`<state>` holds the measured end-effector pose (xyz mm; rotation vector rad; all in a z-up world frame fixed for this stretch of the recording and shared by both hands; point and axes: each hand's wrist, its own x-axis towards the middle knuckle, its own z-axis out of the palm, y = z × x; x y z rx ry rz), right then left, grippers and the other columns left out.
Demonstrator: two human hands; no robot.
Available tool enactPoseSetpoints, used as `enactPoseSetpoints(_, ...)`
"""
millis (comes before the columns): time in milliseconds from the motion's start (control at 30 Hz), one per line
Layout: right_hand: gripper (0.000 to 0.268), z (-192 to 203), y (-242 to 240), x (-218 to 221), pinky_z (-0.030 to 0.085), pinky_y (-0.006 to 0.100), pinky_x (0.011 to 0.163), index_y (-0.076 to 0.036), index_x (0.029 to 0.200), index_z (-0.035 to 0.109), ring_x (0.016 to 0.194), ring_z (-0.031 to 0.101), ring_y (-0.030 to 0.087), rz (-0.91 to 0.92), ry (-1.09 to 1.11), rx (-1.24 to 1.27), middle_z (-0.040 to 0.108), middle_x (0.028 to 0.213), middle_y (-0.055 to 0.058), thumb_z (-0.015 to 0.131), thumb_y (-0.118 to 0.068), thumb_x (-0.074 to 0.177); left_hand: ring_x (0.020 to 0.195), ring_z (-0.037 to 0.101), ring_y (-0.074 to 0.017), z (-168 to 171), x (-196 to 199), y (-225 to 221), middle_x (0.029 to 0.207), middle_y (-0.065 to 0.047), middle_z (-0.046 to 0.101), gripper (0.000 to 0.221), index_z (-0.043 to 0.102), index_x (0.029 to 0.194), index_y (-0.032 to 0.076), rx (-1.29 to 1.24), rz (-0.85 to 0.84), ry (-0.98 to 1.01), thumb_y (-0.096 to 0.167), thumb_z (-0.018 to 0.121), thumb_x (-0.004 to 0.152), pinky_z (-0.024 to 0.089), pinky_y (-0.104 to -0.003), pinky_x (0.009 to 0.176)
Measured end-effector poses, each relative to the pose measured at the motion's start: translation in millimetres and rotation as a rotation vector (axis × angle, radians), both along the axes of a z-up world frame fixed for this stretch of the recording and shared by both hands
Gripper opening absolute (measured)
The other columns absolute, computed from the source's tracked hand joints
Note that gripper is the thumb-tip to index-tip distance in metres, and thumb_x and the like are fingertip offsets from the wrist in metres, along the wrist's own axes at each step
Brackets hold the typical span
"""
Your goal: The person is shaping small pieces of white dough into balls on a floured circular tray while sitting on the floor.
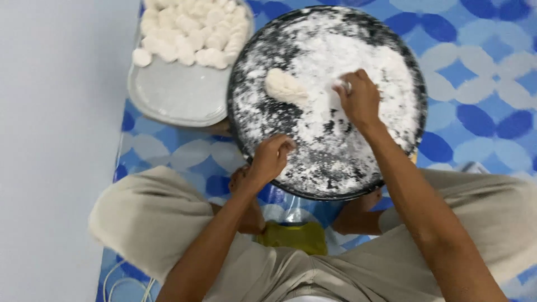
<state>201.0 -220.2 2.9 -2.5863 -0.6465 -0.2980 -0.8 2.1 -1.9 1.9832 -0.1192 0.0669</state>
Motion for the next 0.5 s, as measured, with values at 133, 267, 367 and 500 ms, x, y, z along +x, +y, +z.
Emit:
enactPoseSetpoints(133,0.019,2,15,0,0.057,0.046,0.063,-0.002,0.107,0.071,0.078,0.071,0.037,0.033,0.117,0.094,0.062,0.091,0.011,0.081,-0.010,0.093,0.084,0.068,-0.0359,7,1,12,0.093,-0.021,0.066,0.028,0.064,0.108,-0.001,-0.117,0.078,-0.068,-0.006,0.037,0.102,0.059,-0.053,0.066)
enactPoseSetpoints(267,0.023,23,55,-11,0.054,0.037,0.060,0.003,0.106,0.070,0.079,0.071,0.036,0.189,0.168,0.420,0.065,0.095,0.017,0.085,-0.001,0.089,0.077,0.066,-0.0272,40,14,30,0.096,-0.016,0.065,0.021,0.059,0.124,0.005,-0.209,0.255,-0.121,0.007,0.047,0.107,0.057,-0.042,0.064)
enactPoseSetpoints(367,0.025,49,96,-43,0.054,0.040,0.059,0.005,0.111,0.069,0.075,0.071,0.039,0.376,0.336,0.446,0.068,0.094,0.023,0.081,-0.007,0.092,0.091,0.070,-0.0363,50,29,49,0.113,-0.022,0.063,0.035,0.054,0.139,0.003,-0.182,0.300,-0.116,0.011,0.057,0.106,0.062,-0.047,0.071)
enactPoseSetpoints(500,0.022,69,133,-69,0.057,0.043,0.062,0.000,0.112,0.070,0.080,0.074,0.041,0.499,0.464,0.278,0.073,0.089,0.020,0.069,0.007,0.090,0.083,0.073,-0.0252,21,51,78,0.102,-0.012,0.064,0.023,0.068,0.125,0.004,-0.055,0.287,-0.131,0.010,0.061,0.104,0.062,-0.034,0.062)
